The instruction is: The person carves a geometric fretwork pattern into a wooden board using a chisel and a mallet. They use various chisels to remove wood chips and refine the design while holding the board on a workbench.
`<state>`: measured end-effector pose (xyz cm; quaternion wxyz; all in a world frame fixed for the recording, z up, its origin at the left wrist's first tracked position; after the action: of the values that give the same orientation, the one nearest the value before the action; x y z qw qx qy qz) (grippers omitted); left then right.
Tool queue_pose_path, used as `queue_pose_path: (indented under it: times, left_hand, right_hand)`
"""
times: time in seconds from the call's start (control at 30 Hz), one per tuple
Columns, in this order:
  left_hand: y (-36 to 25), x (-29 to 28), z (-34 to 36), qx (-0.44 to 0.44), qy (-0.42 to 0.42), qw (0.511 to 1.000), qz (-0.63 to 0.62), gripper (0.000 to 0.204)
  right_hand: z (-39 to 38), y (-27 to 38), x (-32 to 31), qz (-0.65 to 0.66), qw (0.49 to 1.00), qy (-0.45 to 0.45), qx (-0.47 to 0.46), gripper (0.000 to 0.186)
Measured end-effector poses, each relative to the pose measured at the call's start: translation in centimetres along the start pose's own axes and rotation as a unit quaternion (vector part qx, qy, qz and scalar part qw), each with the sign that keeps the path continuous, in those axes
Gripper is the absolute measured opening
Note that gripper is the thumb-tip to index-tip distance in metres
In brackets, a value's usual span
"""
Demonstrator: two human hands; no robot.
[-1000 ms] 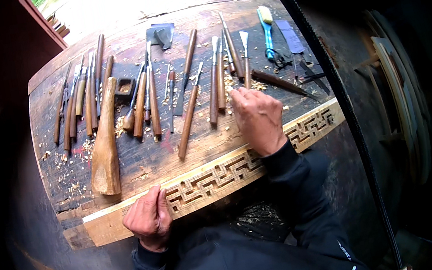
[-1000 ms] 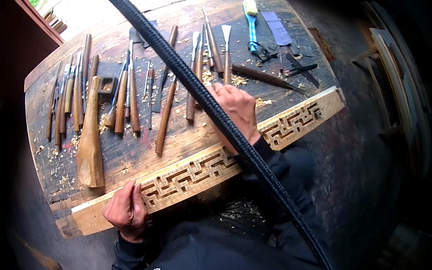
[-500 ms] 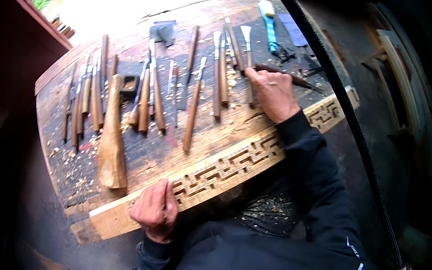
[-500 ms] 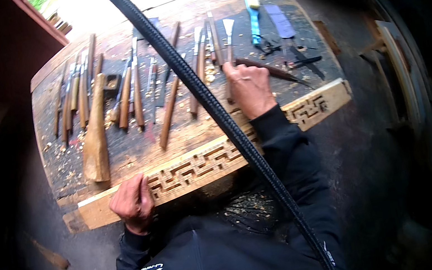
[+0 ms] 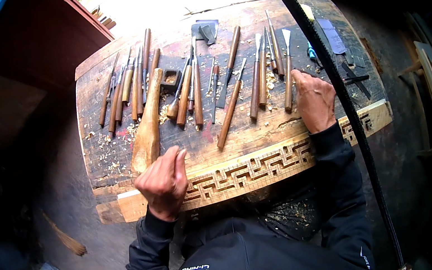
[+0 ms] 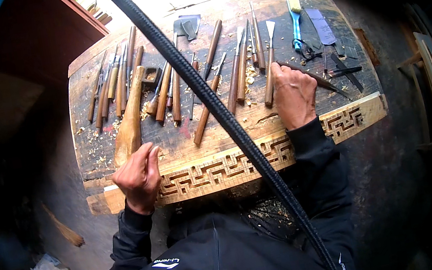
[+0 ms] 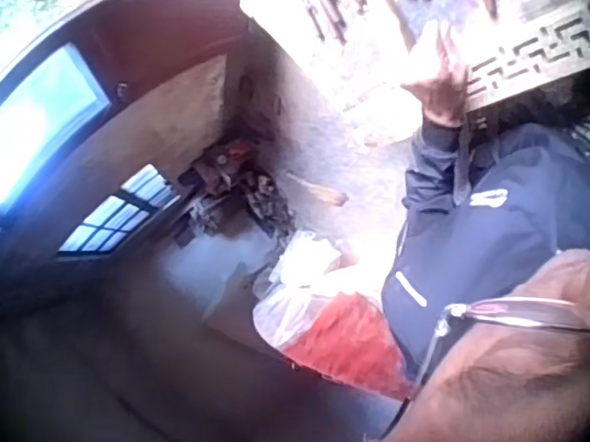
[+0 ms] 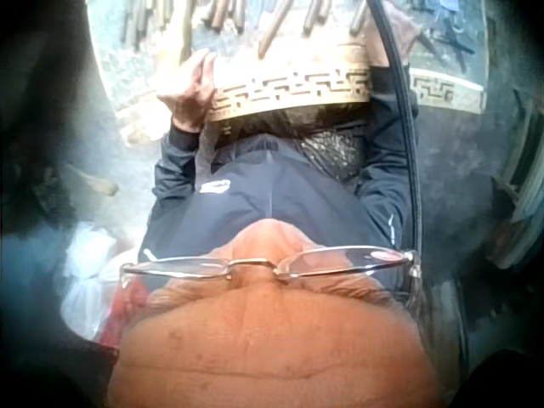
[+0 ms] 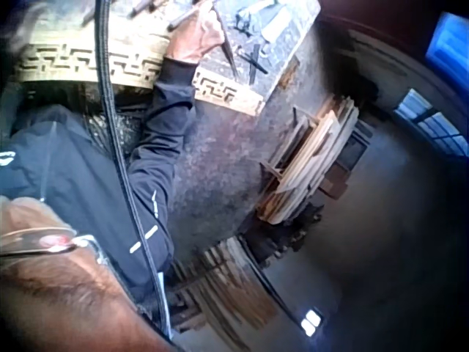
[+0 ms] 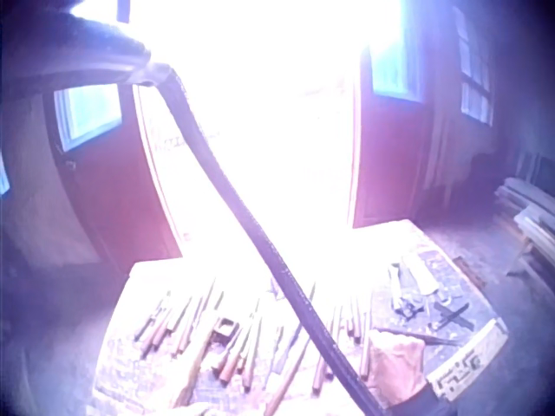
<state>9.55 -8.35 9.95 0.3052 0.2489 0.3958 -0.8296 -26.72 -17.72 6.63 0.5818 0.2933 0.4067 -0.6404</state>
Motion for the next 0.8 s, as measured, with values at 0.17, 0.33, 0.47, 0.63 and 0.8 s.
queue_pose_path:
  times: [0.17,0.33,0.47,0.63,0.8]
  left_hand:
    - [-0.8,4.2,3.5,0.032,0.077,0.996,0.017,0.014]
    - [1.3,10.4,9.4,0.035,0.117,0.992,0.021,0.010]
    - [2.8,15.6,13.7,0.045,0.113,0.992,0.014,0.017]
    - [4.7,18.7,13.7,-0.001,0.098,0.994,-0.037,0.023]
    - [3.4,17.7,13.3,-0.010,0.104,0.995,-0.006,0.018]
  right_hand:
    - [0.2,0.8,-1.6,0.045,0.999,-0.029,-0.005,0.007]
    - [-0.1,1.0,-1.7,0.066,0.997,-0.035,-0.013,0.010]
    - [0.0,0.9,-2.0,0.077,0.997,-0.026,-0.007,0.009]
    - [0.2,0.5,-3.0,0.098,0.995,-0.025,0.003,0.011]
    - [-0.2,0.0,-3.6,0.110,0.992,-0.058,0.014,0.016]
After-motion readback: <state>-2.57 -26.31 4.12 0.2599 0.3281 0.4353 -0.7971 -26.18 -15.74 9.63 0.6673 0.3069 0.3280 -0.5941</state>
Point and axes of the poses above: each hand's wrist, its own z-axis towards the middle knuckle, its own x-axis out of the palm, y = z × x, the point moved 6 cm from there along z, towards the middle knuckle, and after that the axes turned 14 degrees about -z, right-handed, at the moved point
